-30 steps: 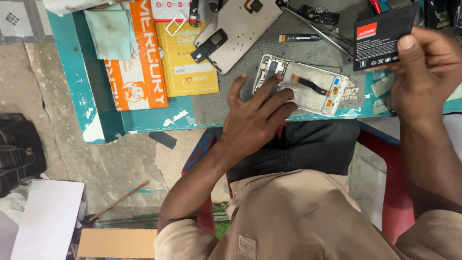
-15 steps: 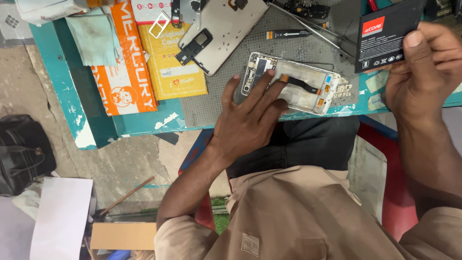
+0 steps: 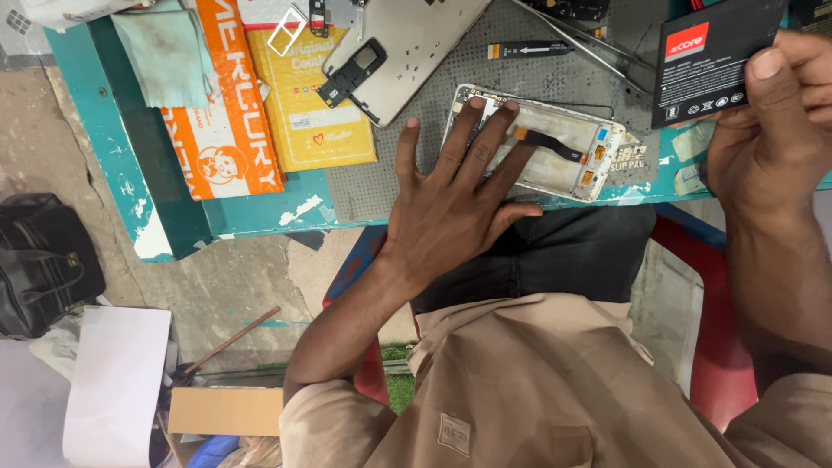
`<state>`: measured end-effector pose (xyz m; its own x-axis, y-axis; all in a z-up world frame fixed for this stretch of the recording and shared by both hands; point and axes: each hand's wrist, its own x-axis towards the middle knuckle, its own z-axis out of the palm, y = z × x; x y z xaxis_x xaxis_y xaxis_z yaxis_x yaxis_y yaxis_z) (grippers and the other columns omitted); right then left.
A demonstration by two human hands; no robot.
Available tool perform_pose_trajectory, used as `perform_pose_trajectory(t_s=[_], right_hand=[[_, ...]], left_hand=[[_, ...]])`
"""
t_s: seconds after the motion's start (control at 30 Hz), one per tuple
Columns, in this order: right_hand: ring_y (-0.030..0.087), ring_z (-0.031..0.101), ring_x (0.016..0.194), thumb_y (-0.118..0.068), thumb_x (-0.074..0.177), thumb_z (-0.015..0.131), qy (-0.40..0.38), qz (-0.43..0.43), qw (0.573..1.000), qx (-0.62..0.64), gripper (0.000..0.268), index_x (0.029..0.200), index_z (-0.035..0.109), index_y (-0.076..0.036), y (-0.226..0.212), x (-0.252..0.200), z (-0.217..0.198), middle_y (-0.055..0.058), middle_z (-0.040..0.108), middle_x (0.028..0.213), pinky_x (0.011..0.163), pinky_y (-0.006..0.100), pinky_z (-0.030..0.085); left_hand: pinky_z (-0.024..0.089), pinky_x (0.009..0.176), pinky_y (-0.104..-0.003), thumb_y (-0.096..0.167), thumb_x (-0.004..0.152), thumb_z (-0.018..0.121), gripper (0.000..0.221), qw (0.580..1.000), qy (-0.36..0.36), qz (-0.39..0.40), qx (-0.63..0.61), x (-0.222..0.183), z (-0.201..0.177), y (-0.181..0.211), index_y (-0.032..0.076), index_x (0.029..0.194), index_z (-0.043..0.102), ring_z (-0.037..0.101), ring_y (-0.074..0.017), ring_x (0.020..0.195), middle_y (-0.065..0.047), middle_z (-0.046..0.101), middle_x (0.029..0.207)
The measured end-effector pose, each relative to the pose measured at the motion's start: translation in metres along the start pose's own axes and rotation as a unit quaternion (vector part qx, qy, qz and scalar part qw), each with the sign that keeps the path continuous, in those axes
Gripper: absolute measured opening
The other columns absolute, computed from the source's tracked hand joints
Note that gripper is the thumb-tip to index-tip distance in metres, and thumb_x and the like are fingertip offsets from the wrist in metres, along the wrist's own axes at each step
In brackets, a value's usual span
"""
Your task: The person disassembles a white smartphone, removes the battery, and uses tweezers to detach and reattach internal ribbon cables. The person then handles a screen protector package and wipes the device with a cloth.
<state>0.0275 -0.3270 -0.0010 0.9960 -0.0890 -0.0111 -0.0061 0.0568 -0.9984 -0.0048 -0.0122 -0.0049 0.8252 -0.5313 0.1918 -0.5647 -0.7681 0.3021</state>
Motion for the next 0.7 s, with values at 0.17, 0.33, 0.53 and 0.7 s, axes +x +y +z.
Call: perform_pose_trajectory(t_s=[0.17, 0.33, 0.53, 0.7], right_hand=[[0.019, 0.069, 0.085, -0.012, 0.128, 0.053, -0.019, -0.015, 1.0, 0.002, 0.024, 0.128, 0.058, 0.012, 0.004, 0.0, -0.005, 0.023, 0.069, 0.109, 0.077, 0.025, 0.057], [0.017, 0.07, 0.084, -0.012, 0.126, 0.056, -0.017, -0.03, 0.999, 0.001, 0.023, 0.126, 0.059, 0.011, -0.001, 0.001, 0.002, 0.023, 0.072, 0.109, 0.077, 0.024, 0.057], [0.009, 0.063, 0.069, -0.008, 0.112, 0.07, 0.044, -0.024, 0.999, 0.011, 0.021, 0.117, 0.064, 0.011, -0.017, 0.008, 0.021, 0.016, 0.073, 0.097, 0.065, 0.019, 0.052], [0.012, 0.069, 0.084, -0.002, 0.113, 0.077, 0.003, -0.042, 0.999, -0.017, 0.021, 0.122, 0.065, 0.012, -0.028, 0.013, 0.031, 0.018, 0.075, 0.105, 0.076, 0.02, 0.053]], left_hand=[[0.009, 0.124, -0.066, 0.072, 0.109, 0.046, 0.069, 1.0, -0.02, -0.005, 0.012, 0.0, 0.0, 0.001, 0.022, 0.154, 0.062, 0.029, -0.0275, 0.157, -0.001, 0.038, 0.168], [0.007, 0.123, -0.066, 0.07, 0.111, 0.049, 0.065, 0.999, -0.022, 0.021, 0.017, -0.001, 0.001, 0.0, 0.024, 0.156, 0.059, 0.03, -0.0269, 0.157, -0.001, 0.039, 0.168], [0.005, 0.126, -0.064, 0.066, 0.11, 0.052, 0.06, 0.997, -0.014, 0.06, 0.054, -0.001, -0.001, 0.0, 0.029, 0.158, 0.056, 0.033, -0.0249, 0.156, 0.006, 0.046, 0.161], [0.008, 0.125, -0.065, 0.065, 0.11, 0.053, 0.061, 0.996, -0.023, 0.069, 0.051, 0.0, -0.001, 0.0, 0.029, 0.159, 0.054, 0.037, -0.0244, 0.154, 0.005, 0.047, 0.158]])
